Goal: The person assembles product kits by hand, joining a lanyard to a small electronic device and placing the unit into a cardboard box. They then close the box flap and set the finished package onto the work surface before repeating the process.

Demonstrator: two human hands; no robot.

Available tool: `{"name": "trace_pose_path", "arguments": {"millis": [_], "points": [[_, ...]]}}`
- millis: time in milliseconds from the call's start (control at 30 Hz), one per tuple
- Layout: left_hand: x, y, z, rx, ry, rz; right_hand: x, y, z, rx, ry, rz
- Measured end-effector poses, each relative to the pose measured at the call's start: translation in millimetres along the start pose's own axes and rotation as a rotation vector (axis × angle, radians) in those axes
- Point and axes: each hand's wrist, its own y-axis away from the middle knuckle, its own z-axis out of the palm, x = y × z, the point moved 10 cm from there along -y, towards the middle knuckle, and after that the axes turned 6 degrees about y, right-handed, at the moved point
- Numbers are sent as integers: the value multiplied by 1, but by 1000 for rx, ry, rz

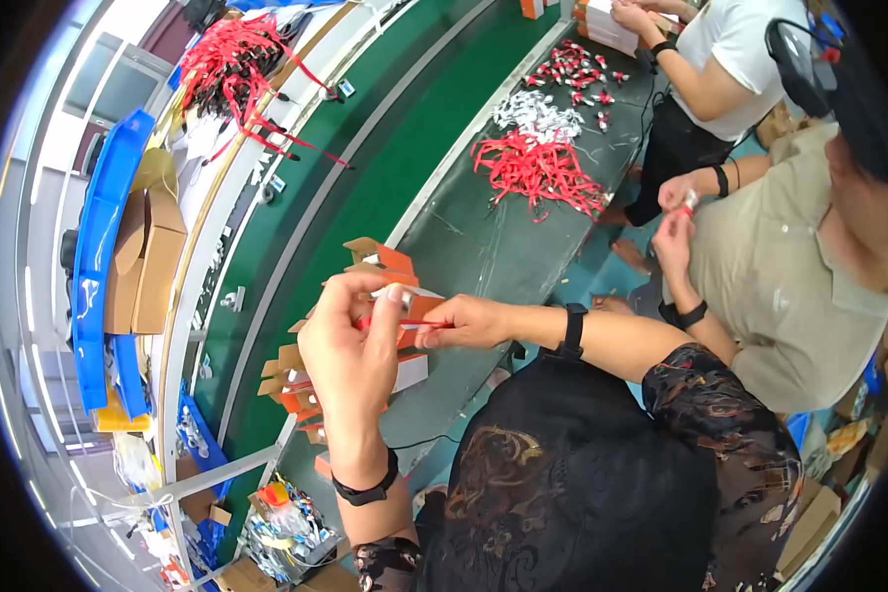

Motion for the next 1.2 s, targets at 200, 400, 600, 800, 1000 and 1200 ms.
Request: {"name": "trace_pose_path", "arguments": {"millis": [200,400,600,800,1000,1200], "points": [[-75,40,-33,406,164,-17,-7,14,-27,146,-184,21],[-204,93,96,208,920,-501,-113,13,-46,395,192,-419],[-117,44,94,305,1795,-116,-146,-14,-3,320,509,-580],[-133,42,143,226,1957,-502,-118,-49,-29,229,851,-282],[-210,77,176,-89,1324,-713,-20,-78,-73,-52,804,-45],[-192,90,148,-249,-5,-609,200,-100,-344,478,1159,504]]}}
